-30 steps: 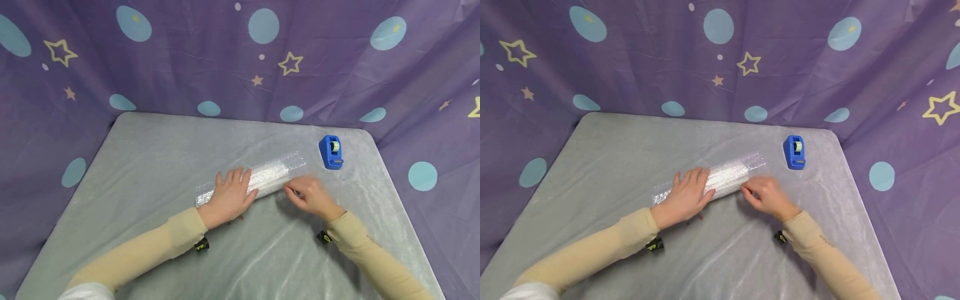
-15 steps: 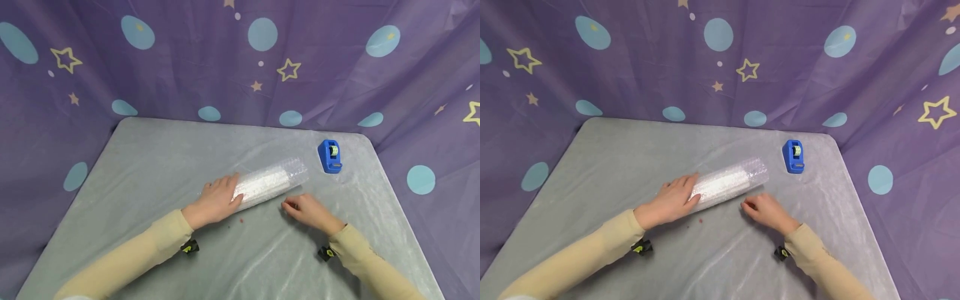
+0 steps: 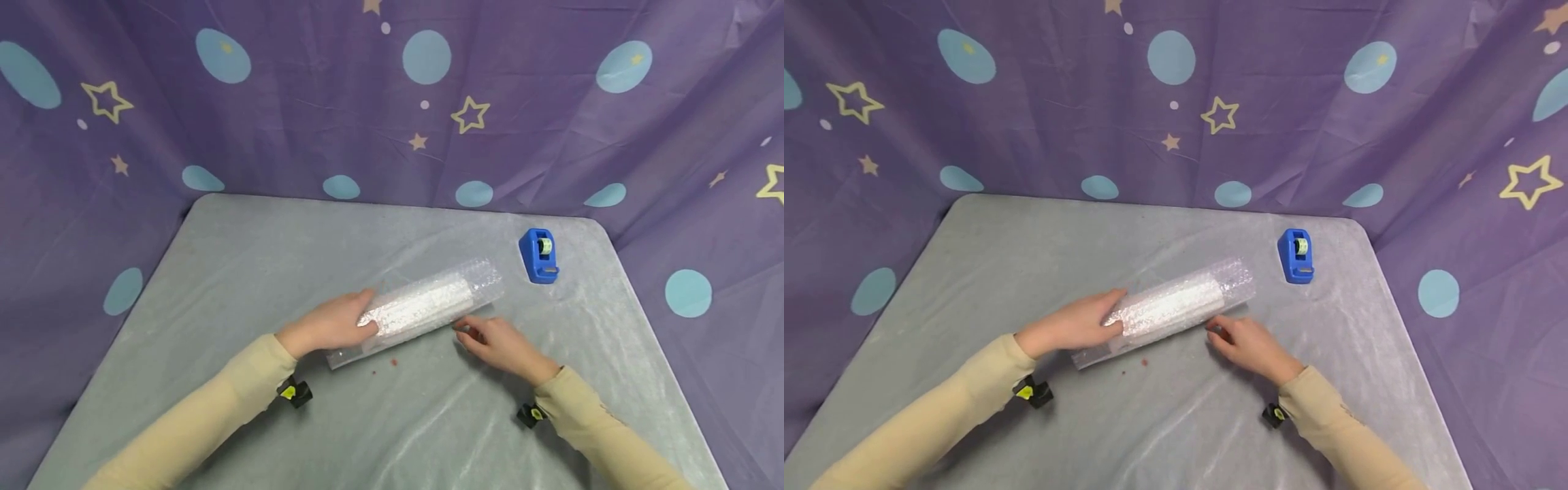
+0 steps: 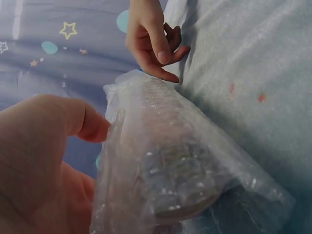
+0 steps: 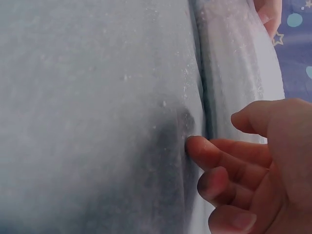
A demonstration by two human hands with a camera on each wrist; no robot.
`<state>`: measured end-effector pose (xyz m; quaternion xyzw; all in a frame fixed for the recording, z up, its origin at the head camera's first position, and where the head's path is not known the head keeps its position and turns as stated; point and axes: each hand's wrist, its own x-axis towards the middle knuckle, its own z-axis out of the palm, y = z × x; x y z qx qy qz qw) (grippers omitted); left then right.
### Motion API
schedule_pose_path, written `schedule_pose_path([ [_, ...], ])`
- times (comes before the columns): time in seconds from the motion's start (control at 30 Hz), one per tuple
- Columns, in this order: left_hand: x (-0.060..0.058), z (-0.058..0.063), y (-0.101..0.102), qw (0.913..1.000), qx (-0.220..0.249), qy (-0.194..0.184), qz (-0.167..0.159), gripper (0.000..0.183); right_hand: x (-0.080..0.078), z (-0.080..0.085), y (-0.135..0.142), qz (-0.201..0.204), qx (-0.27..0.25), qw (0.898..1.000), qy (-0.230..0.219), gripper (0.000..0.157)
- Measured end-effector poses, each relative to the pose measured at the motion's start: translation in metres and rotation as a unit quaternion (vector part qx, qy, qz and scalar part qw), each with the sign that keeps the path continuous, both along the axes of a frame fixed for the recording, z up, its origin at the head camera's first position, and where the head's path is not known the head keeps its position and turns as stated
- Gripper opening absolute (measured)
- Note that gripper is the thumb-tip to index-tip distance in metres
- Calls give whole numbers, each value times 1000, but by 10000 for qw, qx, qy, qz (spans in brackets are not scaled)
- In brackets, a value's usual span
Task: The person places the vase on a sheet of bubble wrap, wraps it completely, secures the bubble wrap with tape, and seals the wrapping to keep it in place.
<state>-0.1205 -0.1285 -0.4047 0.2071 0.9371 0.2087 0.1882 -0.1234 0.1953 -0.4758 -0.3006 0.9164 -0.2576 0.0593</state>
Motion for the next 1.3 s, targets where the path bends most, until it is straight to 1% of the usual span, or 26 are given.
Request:
schedule_pose_path([
  [0.1,0,1,-1,9999,-51,-81,55,75,0,0,-1,28,-28,10000,-17,22],
  [0.33,-1,-3,-4,9999,123,-21,12,72,0,0,-2,5,-57,10000,-51,27],
  [0.57,-1,-7,-4,9985,340,-392,169,83,0,-1,-6,-107,28,9999,-68,37],
  [0.73,0,-11,-3,9971,486,-583,83,83,-2,3,-10,-242,16,9995,-195,42],
  [0.8,1,-13,-2,9954,575,-764,75,83,-5,5,-13,-264,32,9992,-283,44],
  [0.9,3,-16,-1,9926,741,-962,68,86,-11,7,-17,-261,61,9987,-429,48],
  [0.97,4,-18,1,9912,790,-1062,98,88,-16,9,-19,-222,52,9987,-451,49],
  [1.07,5,-19,5,9904,818,-1109,118,89,-24,10,-22,-170,109,9993,-325,46],
  [1.17,6,-21,9,9883,948,-1183,153,83,-30,12,-24,-136,200,9995,-193,43],
  [1.3,6,-25,13,9852,1152,-1250,228,78,-35,16,-26,-162,255,9990,-316,44],
])
